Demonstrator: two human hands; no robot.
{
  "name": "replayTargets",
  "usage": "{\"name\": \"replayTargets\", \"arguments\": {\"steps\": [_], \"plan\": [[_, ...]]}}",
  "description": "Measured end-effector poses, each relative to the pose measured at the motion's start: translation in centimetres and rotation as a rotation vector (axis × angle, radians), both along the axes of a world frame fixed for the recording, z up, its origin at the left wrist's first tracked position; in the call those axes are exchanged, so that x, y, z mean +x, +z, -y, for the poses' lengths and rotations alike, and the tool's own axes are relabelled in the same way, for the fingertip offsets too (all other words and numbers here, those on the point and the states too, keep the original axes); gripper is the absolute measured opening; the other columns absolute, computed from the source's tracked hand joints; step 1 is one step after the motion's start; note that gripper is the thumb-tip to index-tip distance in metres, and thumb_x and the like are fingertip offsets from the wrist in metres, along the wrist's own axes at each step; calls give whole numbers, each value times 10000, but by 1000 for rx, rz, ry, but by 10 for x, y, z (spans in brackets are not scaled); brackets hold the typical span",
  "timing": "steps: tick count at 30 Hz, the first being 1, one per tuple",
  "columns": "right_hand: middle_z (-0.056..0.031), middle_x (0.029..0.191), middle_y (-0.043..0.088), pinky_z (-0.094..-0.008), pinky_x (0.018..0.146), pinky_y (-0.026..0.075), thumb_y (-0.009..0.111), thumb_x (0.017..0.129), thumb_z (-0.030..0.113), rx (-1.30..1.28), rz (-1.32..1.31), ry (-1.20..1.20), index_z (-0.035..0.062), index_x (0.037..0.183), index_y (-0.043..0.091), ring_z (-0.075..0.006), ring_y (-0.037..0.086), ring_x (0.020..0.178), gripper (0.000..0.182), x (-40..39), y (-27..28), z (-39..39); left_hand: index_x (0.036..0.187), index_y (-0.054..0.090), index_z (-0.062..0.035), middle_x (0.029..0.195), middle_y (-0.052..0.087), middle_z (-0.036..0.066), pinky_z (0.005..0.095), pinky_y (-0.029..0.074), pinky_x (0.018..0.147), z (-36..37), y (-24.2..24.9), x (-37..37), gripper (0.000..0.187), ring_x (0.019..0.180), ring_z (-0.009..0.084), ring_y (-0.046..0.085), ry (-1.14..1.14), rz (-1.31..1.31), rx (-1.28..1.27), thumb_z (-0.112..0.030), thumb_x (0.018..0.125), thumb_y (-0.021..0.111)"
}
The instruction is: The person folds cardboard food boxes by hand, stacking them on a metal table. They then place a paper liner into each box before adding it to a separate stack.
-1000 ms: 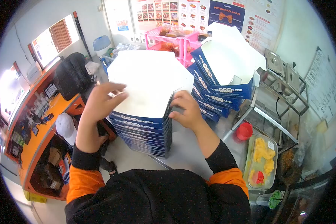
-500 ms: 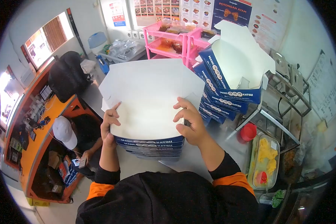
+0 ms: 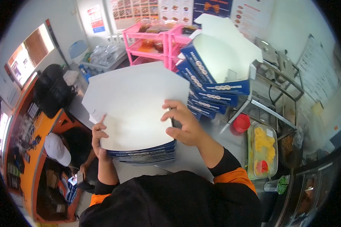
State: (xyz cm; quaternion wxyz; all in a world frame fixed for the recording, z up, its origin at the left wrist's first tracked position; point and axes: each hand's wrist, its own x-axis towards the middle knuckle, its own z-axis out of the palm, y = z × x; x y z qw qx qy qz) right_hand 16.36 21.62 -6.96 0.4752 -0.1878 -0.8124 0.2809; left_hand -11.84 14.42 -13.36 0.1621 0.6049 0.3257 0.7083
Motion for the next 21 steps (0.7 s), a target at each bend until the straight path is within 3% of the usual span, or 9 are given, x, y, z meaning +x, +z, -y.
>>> {"name": "replayTargets", "arguments": {"steps": [3, 5, 6, 9, 12, 15, 17, 18, 21], "plan": [[-167, 1135, 476, -392, 927, 333, 679, 687, 281, 336, -22, -375, 56, 1004, 573, -321, 452, 1079, 403, 33, 30, -9, 871, 539, -36, 1104, 456, 162, 510, 221, 998, 3, 4, 2, 569, 1187, 405, 360, 19, -75, -1, -581, 711, 581], [-151, 1186, 449, -429, 978, 284, 688, 668, 222, 503, 210, -838, 75, 1066, 562, -342, 375, 1159, 442, 58, 58, -10, 892, 538, -39, 1157, 449, 177, 499, 226, 999, 10, 6, 6, 563, 1190, 387, 362, 48, -87, -40, -571, 713, 584], [-118, 1261, 422, -516, 1015, 218, 691, 682, 259, 423, 377, -1029, 103, 1104, 562, -343, 291, 1243, 468, 69, 63, -14, 903, 537, -41, 1183, 445, 184, 493, 228, 999, 13, 7, 9, 560, 1191, 378, 364, 66, -91, -62, -566, 714, 585], [-96, 1317, 398, -633, 1004, 127, 679, 704, 332, 105, 887, -1323, 130, 1134, 567, -335, 216, 1301, 487, 100, 64, -38, 931, 536, -35, 1218, 437, 198, 469, 235, 998, 16, 11, 14, 559, 1188, 356, 371, 85, -69, -65, -549, 717, 588], [-78, 1352, 379, -707, 961, 44, 650, 720, 404, 113, 894, -1338, 146, 1148, 572, -316, 199, 1319, 506, 94, 68, -53, 963, 533, -28, 1229, 431, 204, 456, 239, 996, 15, 6, 12, 569, 1189, 354, 368, 77, -89, -48, -538, 719, 587], [-49, 1296, 437, -711, 953, 58, 622, 736, 436, 275, 803, -1240, 147, 1100, 602, -286, 234, 1309, 465, 64, 53, -78, 971, 530, -22, 1252, 418, 210, 456, 235, 999, 17, 4, 19, 576, 1204, 357, 355, 79, -69, -38, -541, 725, 579], [-61, 1134, 554, -724, 948, 35, 565, 799, 361, 135, 1094, -1182, 144, 1068, 605, -280, 340, 1243, 348, 40, 58, -85, 1029, 523, -21, 1282, 393, 213, 455, 230, 1006, 18, 3, 18, 609, 1232, 351, 333, 68, -117, -26, -548, 728, 574], [-36, 930, 617, -737, 929, 64, 522, 837, 289, 108, 1109, -1201, 150, 984, 611, -259, 493, 1080, 221, 34, 57, -94, 1058, 520, -20, 1297, 381, 215, 455, 228, 1010, 18, 4, 17, 627, 1245, 348, 321, 66, -140, -17, -552, 729, 572], [-32, 828, 624, -740, 908, 105, 503, 850, 248, 249, 762, -1174, 144, 910, 595, -255, 572, 907, 152, 37, 71, -91, 1171, 476, -9, 1328, 347, 219, 458, 215, 1026, 20, 18, 13, 715, 1269, 338, 306, 93, 59, 65, -564, 730, 567]]}}
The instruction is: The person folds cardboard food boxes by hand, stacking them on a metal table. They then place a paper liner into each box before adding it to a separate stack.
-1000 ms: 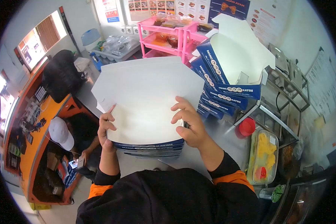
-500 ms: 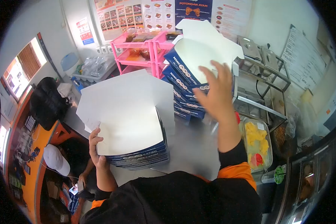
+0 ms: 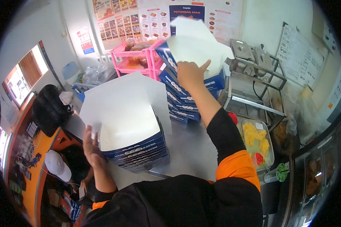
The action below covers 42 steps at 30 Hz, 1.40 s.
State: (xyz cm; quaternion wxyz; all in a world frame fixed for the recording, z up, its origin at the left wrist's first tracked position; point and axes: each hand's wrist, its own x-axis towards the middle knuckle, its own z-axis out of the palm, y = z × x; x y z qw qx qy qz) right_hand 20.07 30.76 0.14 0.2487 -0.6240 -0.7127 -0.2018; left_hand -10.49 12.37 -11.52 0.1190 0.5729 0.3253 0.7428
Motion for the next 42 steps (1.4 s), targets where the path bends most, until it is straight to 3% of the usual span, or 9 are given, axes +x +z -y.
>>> {"name": "replayTargets", "arguments": {"steps": [6, 11, 16, 20, 21, 24, 31, 37, 42], "plan": [[-74, 763, 572, -483, 954, 348, 527, 789, 129, 133, 101, 873, 95, 805, 552, -266, 560, 756, 45, -10, 57, 100, 1373, 228, -39, 1322, 362, 173, 405, 360, 956, 10, 102, 23, 755, 1164, 294, 444, -293, 72, -69, -396, 799, 563], [-14, 824, 543, -474, 989, 318, 579, 717, 114, -10, 467, 843, 129, 811, 581, -216, 544, 910, 95, -24, 61, 183, 1403, 132, -78, 1266, 429, 174, 373, 394, 924, -7, 126, 48, 748, 1130, 267, 468, -452, 332, -379, -237, 773, 501], [-147, 1121, 474, -513, 999, 301, 641, 756, 231, 390, -256, 780, 112, 1226, 422, -310, 466, 1100, 532, -12, 37, 165, 1412, 116, -82, 1266, 435, 153, 344, 477, 728, 2, 130, 47, 768, 1026, 246, 537, -468, 251, -466, -204, 732, 451], [-209, 1140, 471, -458, 852, 477, 661, 772, 290, -604, -1398, 988, 69, 1349, 220, -309, 527, 1040, 759, -3, 20, 142, 1397, 200, -72, 1246, 455, 133, 324, 488, 578, -13, 130, 40, 715, 945, 239, 581, -520, 318, -517, -182, 728, 427], [-198, 1113, 499, -322, 610, 561, 660, 771, 273, -820, -1524, 1118, 48, 1347, 182, -266, 631, 792, 783, -1, 15, 138, 1392, 221, -66, 1239, 460, 129, 327, 487, 552, -20, 127, 37, 703, 939, 241, 585, -528, 344, -535, -176, 728, 425], [-225, 1102, 511, -252, 464, 534, 641, 782, 270, -943, -1612, 1053, 22, 1352, 165, -213, 630, 569, 782, -11, 1, 132, 1270, 415, 23, 1109, 561, 169, 356, 495, 534, -34, 126, 19, 559, 835, 260, 624, -155, -23, -692, -135, 733, 425], [-240, 1024, 557, -200, 380, 389, 515, 874, 410, -1000, -1071, 940, -26, 1369, 186, -132, 548, 478, 737, -31, -13, 140, 899, 621, 84, 885, 610, 261, 380, 477, 762, -51, 141, -8, 299, 833, 343, 611, 371, -1546, -1169, -84, 736, 434], [-225, 924, 597, -386, 719, 447, 458, 891, 284, -491, -420, 939, -67, 1100, 546, -357, 571, 781, 418, -38, -39, 137, 918, 627, 59, 969, 602, 243, 387, 443, 837, -40, 147, -9, 287, 922, 359, 581, 439, -1484, -1067, -18, 712, 442], [-170, 720, 552, -398, 638, 424, 497, 871, 259, -286, -234, 889, -21, 790, 598, -338, 546, 710, 309, -43, -37, 141, 978, 619, 37, 1017, 594, 230, 381, 433, 859, -41, 145, -9, 331, 957, 351, 570, 472, -1514, -1111, 13, 711, 425]]}}
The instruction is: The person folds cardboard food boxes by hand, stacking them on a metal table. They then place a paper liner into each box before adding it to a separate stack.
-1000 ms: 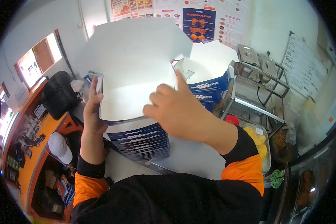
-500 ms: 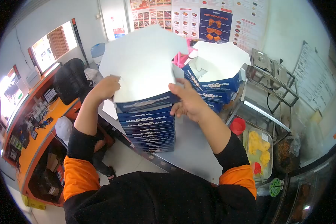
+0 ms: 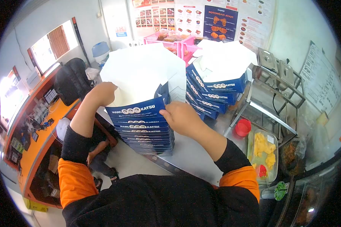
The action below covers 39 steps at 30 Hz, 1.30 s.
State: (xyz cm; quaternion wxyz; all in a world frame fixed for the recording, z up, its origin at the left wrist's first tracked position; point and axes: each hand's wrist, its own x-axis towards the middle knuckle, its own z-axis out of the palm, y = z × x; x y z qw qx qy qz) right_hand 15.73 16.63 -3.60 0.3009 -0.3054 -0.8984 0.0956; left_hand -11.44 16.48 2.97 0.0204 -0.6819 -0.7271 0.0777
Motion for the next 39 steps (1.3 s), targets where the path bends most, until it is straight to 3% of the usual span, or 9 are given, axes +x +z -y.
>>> {"name": "replayTargets", "arguments": {"steps": [4, 7, 10, 11, 14, 16, 19, 30, 39], "plan": [[-143, 748, 549, -355, 623, 430, 546, 847, 302, 24, 63, 22, -13, 752, 615, -296, 544, 671, 336, 4, 2, -2, 1020, 609, 31, 1017, 596, 224, 366, 436, 856, 2, 1, 1, 343, 962, 348, 568, 5, 9, -11, -17, 725, 440], [-169, 921, 554, -377, 672, 444, 568, 823, 395, -164, 145, 26, -25, 879, 624, -285, 558, 819, 427, 14, 29, 1, 1029, 615, 11, 1034, 593, 215, 344, 443, 839, 10, -5, -2, 324, 973, 338, 561, -26, 29, 18, -100, 751, 491], [-171, 1014, 526, -361, 756, 442, 587, 799, 458, -68, -425, 91, -25, 963, 613, -274, 527, 953, 511, -2, 24, -14, 1028, 627, -20, 1084, 584, 192, 349, 426, 857, 17, 11, -7, 337, 1006, 316, 547, 63, 157, -64, -217, 768, 540], [-177, 993, 540, -368, 877, 401, 553, 833, 440, -18, -491, 141, -14, 995, 602, -287, 492, 1048, 485, -9, 18, -20, 1027, 632, -31, 1103, 581, 181, 355, 416, 869, 19, 14, -9, 350, 1020, 307, 542, 115, 218, -116, -258, 772, 554], [-151, 960, 560, -386, 978, 330, 541, 850, 355, -192, -358, 212, 4, 923, 606, -295, 464, 1102, 365, -21, -4, -38, 921, 669, -52, 1087, 583, 187, 362, 415, 871, 27, -37, -34, 360, 1012, 301, 555, -350, 798, 621, -349, 725, 617], [-108, 859, 563, -419, 1029, 275, 539, 813, 200, -160, -424, 288, 25, 791, 582, -275, 498, 1004, 181, -23, -8, -38, 888, 665, -7, 1114, 571, 177, 434, 260, 1004, 26, -68, -33, 421, 1223, 330, 376, -536, 1157, 579, -387, 741, 560], [-89, 782, 536, -448, 1046, 244, 549, 747, 118, -163, -505, 265, 34, 741, 582, -230, 518, 858, 90, -23, -19, -30, 750, 618, 2, 979, 589, 157, 479, 211, 1003, 25, -100, -24, 448, 1212, 391, 352, -651, 1427, 710, -427, 777, 493], [-96, 824, 532, -455, 1032, 233, 529, 706, 126, -254, -525, 298, 20, 813, 609, -299, 475, 1014, 171, -19, -32, -29, 682, 575, -57, 872, 540, 113, 528, 192, 983, 35, -133, -23, 433, 1174, 387, 373, -631, 1439, 853, -469, 773, 481], [-126, 996, 568, -437, 1056, 175, 439, 725, 240, -378, -746, 272, -11, 954, 602, -310, 340, 1225, 377, -34, -46, -36, 743, 569, -22, 1045, 558, 173, 515, 198, 1007, 18, -140, -8, 583, 1233, 407, 335, -557, 1639, 935, -603, 716, 524]]}}
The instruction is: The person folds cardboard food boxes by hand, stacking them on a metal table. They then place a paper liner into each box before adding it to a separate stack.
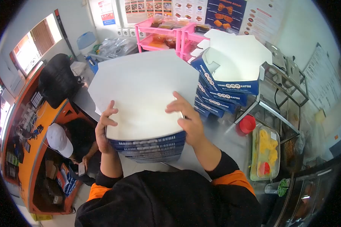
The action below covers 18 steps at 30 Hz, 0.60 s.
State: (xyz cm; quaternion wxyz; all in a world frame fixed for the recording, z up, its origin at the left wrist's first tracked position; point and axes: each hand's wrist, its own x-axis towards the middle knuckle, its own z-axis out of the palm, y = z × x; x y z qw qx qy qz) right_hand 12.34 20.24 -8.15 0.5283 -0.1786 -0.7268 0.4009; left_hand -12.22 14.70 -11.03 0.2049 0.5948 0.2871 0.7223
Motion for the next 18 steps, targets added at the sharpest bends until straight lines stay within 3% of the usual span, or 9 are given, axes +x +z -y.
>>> {"name": "replayTargets", "arguments": {"steps": [2, 6, 10, 13, 15, 16, 18], "plan": [[-131, 1057, 565, -401, 1057, 170, 441, 718, 283, -3, 17, 76, -23, 973, 600, -293, 288, 1279, 429, 0, 1, -21, 761, 566, -17, 1053, 560, 167, 498, 206, 1007, -15, 5, -2, 603, 1233, 406, 338, -30, -10, 0, -616, 707, 537], [-118, 1058, 571, -397, 1049, 187, 479, 694, 311, -51, -53, 72, -14, 1002, 604, -300, 313, 1265, 465, 0, -5, -43, 765, 562, -28, 1043, 562, 156, 496, 218, 1000, -35, 1, 1, 563, 1225, 406, 350, -8, -49, 48, -588, 704, 559], [-143, 1104, 550, -397, 1031, 233, 504, 733, 316, 48, 79, 13, 18, 1048, 595, -322, 342, 1240, 443, 12, -8, -48, 746, 542, -38, 1060, 548, 156, 500, 236, 993, -35, -4, -2, 491, 1225, 404, 350, 62, -115, 52, -524, 688, 587], [-141, 1144, 522, -404, 1023, 250, 582, 739, 322, 219, 176, -245, 33, 1104, 564, -330, 359, 1223, 465, 19, 8, -43, 764, 552, -40, 1078, 542, 159, 500, 233, 997, -27, 7, -4, 479, 1227, 406, 344, 91, -228, -6, -508, 676, 596], [-165, 1237, 448, -420, 1021, 254, 699, 696, 294, 479, 312, -611, 74, 1174, 527, -351, 369, 1192, 554, 52, 25, -50, 842, 591, -29, 1117, 534, 177, 492, 247, 994, -22, 18, -12, 520, 1222, 400, 358, 65, -286, -21, -516, 662, 611], [-177, 1279, 402, -468, 1029, 226, 718, 671, 280, 552, 476, -885, 129, 1188, 525, -359, 318, 1224, 572, 65, 46, -42, 864, 599, -26, 1126, 532, 182, 491, 254, 991, -18, 24, -14, 534, 1219, 398, 364, 55, -302, -34, -519, 659, 614], [-125, 1309, 386, -530, 1033, 185, 715, 663, 273, 369, 911, -1279, 192, 1155, 546, -358, 235, 1277, 526, 98, 67, -40, 926, 613, -22, 1148, 527, 195, 484, 282, 975, -11, 34, -23, 576, 1208, 395, 384, 51, -392, -19, -526, 646, 626]]}}
